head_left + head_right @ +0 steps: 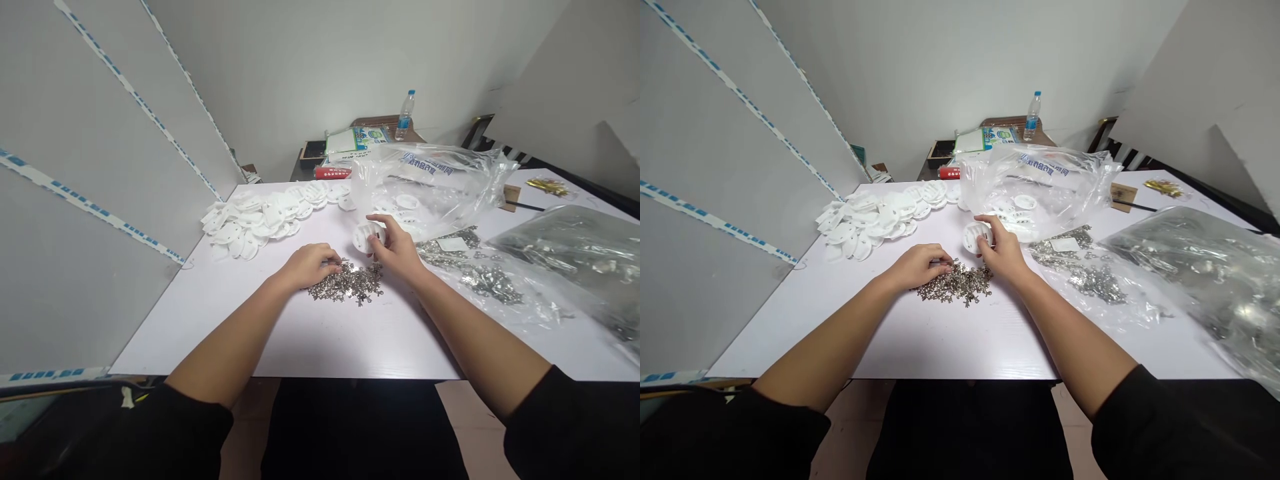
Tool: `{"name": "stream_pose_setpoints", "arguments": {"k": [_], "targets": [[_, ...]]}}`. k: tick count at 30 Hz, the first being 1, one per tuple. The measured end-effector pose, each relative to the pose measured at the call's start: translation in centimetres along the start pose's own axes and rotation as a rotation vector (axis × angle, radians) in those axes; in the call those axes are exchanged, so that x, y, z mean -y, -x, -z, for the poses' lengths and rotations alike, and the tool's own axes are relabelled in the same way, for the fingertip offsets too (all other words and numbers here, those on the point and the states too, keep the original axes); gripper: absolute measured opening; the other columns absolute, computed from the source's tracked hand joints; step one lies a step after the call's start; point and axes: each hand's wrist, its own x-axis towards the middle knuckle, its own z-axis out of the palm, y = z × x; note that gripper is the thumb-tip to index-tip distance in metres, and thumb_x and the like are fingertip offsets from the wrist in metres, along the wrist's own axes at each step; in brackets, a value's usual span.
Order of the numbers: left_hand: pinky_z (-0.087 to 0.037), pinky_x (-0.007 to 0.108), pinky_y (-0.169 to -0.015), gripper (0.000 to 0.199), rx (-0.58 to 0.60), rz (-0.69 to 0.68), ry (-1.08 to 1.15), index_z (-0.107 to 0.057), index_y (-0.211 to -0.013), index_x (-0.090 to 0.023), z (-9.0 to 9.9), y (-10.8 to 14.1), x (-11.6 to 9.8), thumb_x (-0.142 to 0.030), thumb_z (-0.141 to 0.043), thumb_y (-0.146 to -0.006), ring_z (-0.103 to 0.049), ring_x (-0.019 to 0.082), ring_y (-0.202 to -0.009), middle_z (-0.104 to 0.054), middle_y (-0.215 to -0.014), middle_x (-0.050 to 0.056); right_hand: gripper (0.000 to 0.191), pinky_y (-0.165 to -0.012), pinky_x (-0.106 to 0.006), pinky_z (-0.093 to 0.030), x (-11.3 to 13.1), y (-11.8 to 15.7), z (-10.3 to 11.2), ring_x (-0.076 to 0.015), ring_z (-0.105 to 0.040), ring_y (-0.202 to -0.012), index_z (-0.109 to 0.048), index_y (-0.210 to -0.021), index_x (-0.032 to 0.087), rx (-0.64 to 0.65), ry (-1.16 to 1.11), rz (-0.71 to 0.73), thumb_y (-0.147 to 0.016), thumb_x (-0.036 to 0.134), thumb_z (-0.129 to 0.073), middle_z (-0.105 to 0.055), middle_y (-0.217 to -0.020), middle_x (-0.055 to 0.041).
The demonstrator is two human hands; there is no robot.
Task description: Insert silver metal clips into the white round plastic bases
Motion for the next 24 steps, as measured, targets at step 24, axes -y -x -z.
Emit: {"name": "stream_pose_setpoints", "arguments": {"k": [24], "targets": [[-0.041, 0.029, -0.066, 0.008, -0.113, 0.076, 0.499, -0.056, -0.086, -0.02, 0.0, 0.27, 0.77, -0.028, -0.057, -0.088, -0.055, 0.013, -0.07, -0.066, -0.083, 0.002, 0.039, -0.054, -0.031, -0.051, 0.38, 0.48, -0.76, -0.017, -0.065, -0.056, -0.051, -0.129, 0.025, 0.22, -0.123, -0.028, -0.091, 0.027, -0.054, -0.061, -0.069, 0.0002]]}}
